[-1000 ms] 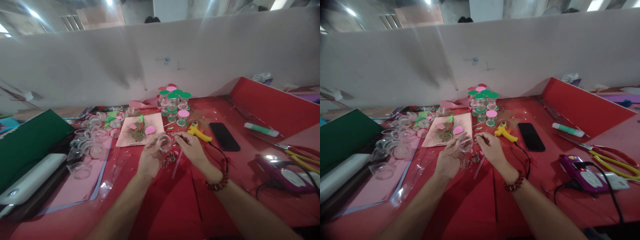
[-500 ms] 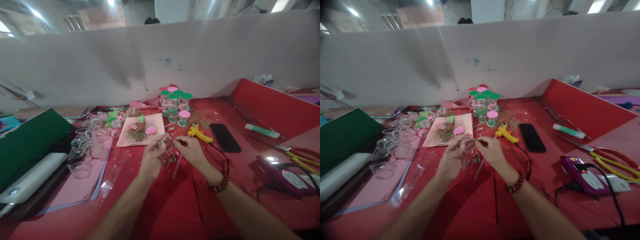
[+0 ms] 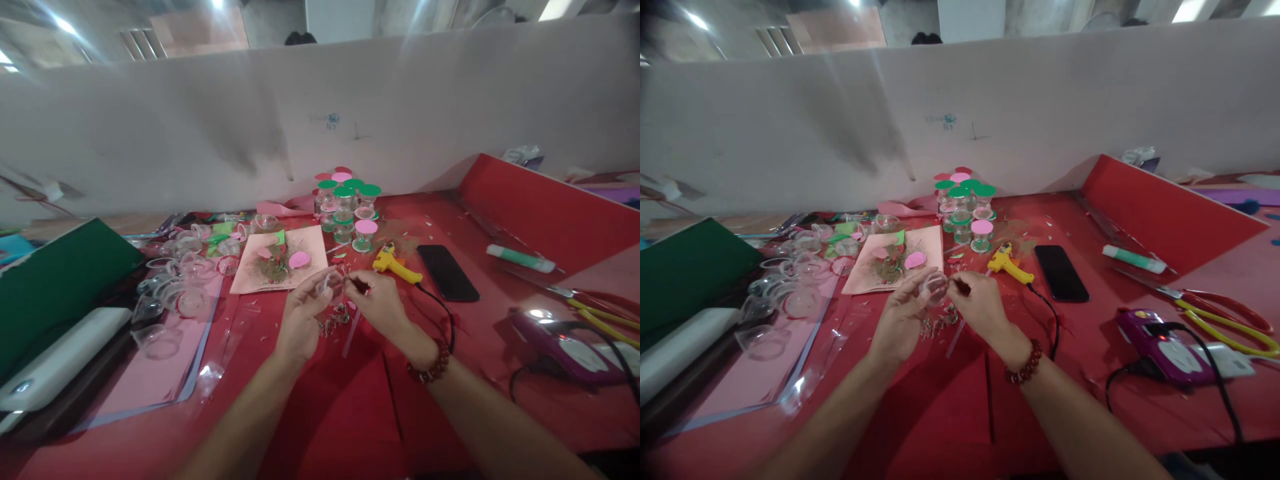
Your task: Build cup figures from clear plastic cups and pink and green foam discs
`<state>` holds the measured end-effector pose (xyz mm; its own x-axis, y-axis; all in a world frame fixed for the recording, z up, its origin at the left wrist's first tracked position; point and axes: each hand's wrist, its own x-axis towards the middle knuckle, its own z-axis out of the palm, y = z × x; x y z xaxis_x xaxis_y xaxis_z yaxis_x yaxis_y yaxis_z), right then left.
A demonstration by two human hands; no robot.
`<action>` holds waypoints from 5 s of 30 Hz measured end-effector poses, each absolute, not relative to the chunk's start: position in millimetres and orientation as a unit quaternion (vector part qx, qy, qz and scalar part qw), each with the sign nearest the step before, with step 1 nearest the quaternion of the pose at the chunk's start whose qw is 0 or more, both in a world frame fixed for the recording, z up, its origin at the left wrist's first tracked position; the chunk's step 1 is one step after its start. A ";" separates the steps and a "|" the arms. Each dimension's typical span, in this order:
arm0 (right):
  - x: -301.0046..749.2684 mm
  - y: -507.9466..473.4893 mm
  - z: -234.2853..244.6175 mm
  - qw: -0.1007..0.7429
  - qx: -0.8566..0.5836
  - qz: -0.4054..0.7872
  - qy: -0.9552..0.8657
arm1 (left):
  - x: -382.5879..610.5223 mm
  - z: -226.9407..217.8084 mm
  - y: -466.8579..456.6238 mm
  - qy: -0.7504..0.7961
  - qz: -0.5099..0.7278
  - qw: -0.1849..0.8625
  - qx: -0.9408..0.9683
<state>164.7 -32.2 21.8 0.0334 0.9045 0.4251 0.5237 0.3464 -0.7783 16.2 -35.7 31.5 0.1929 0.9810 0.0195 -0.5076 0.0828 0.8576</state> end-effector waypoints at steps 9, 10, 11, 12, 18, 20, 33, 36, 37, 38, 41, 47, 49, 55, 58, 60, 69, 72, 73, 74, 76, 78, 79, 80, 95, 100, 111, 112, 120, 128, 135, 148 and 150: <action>166.3 -27.3 22.1 0.513 -0.486 0.353 -0.613 | 15.4 32.6 -35.1 0.296 0.563 0.676 0.372; 166.7 -26.7 21.4 0.509 -0.482 0.362 -0.615 | 15.3 32.6 -35.0 0.295 0.565 0.675 0.372; 167.1 -26.2 20.8 0.503 -0.480 0.365 -0.619 | 15.2 32.5 -34.8 0.295 0.566 0.675 0.370; 167.5 -26.0 20.4 0.496 -0.481 0.364 -0.625 | 15.1 32.3 -34.6 0.295 0.568 0.674 0.369; 169.8 -26.6 21.5 0.469 -0.501 0.327 -0.649 | 15.0 29.7 -33.4 0.303 0.569 0.672 0.366; 170.1 -27.0 22.1 0.466 -0.503 0.322 -0.653 | 15.1 29.1 -33.7 0.306 0.565 0.671 0.369; 171.1 -29.1 22.3 0.400 -0.537 0.156 -0.726 | 17.2 28.0 -36.2 0.327 0.556 0.666 0.374; 172.0 -28.3 20.1 0.395 -0.534 0.142 -0.734 | 17.0 28.2 -35.8 0.328 0.554 0.670 0.369; 172.4 -28.0 19.4 0.393 -0.532 0.139 -0.737 | 16.8 28.4 -35.5 0.328 0.553 0.672 0.367; 172.7 -27.7 18.9 0.392 -0.529 0.135 -0.741 | 16.4 28.6 -35.1 0.327 0.551 0.676 0.364; 173.3 -27.1 18.0 0.395 -0.514 0.132 -0.750 | 15.4 28.9 -33.8 0.327 0.545 0.684 0.357; 171.8 -27.0 19.4 0.451 -0.503 0.224 -0.703 | 15.0 31.4 -34.4 0.322 0.552 0.677 0.365; 171.1 -27.1 20.2 0.463 -0.498 0.263 -0.684 | 15.1 32.8 -35.5 0.325 0.551 0.677 0.364; 170.8 -26.2 19.2 0.468 -0.497 0.300 -0.667 | 15.8 32.6 -36.3 0.317 0.550 0.687 0.354; 171.8 -24.7 17.6 0.459 -0.499 0.299 -0.672 | 15.8 31.3 -36.0 0.316 0.550 0.690 0.349; 172.7 -23.3 16.6 0.458 -0.491 0.316 -0.670 | 15.5 31.0 -36.0 0.317 0.547 0.692 0.347; 176.5 -21.1 15.9 0.418 -0.496 0.237 -0.723 | 15.2 27.6 -34.2 0.324 0.545 0.699 0.331; 177.5 -21.2 16.6 0.394 -0.487 0.187 -0.757 | 15.8 26.3 -33.5 0.329 0.542 0.700 0.327; 177.7 -20.9 16.1 0.386 -0.485 0.177 -0.764 | 15.9 25.9 -33.4 0.330 0.543 0.700 0.325; 177.8 -20.6 15.2 0.377 -0.486 0.168 -0.770 | 16.0 25.5 -33.3 0.330 0.544 0.699 0.324; 177.6 -19.8 13.0 0.360 -0.495 0.148 -0.777 | 16.2 24.8 -33.2 0.332 0.545 0.698 0.325; 176.8 -19.3 11.1 0.346 -0.507 0.135 -0.778 | 16.4 24.1 -33.0 0.332 0.545 0.699 0.323; 176.3 -19.2 10.5 0.342 -0.512 0.131 -0.777 | 16.6 23.9 -32.9 0.332 0.543 0.701 0.322; 175.7 -19.3 10.4 0.338 -0.516 0.130 -0.776 | 16.8 23.8 -32.8 0.333 0.541 0.703 0.319; 181.1 -19.7 13.0 0.390 -0.601 0.124 -0.687 | 19.0 32.8 -40.9 0.319 0.519 0.714 0.345; 175.1 -20.4 10.4 0.418 -0.583 0.189 -0.670 | 16.1 31.1 -35.4 0.303 0.560 0.703 0.315; 172.1 -24.3 15.0 0.452 -0.539 0.280 -0.654 | 15.6 29.6 -32.9 0.302 0.580 0.690 0.311; 171.3 -24.3 14.3 0.451 -0.531 0.293 -0.656 | 15.9 29.4 -33.1 0.301 0.577 0.691 0.314; 166.6 -25.4 14.8 0.465 -0.499 0.328 -0.654 | 16.9 28.4 -34.4 0.309 0.567 0.692 0.321; 167.1 -24.9 13.8 0.464 -0.498 0.360 -0.638 | 16.3 28.1 -33.7 0.309 0.564 0.688 0.337; 166.9 -24.3 13.9 0.473 -0.485 0.381 -0.629 | 16.6 29.9 -34.3 0.304 0.566 0.689 0.336; 168.5 -22.2 6.9 0.460 -0.511 0.373 -0.623 | 15.8 29.2 -34.9 0.307 0.560 0.686 0.348; 168.7 -22.0 6.6 0.460 -0.510 0.373 -0.625 | 15.8 29.8 -35.0 0.304 0.561 0.685 0.351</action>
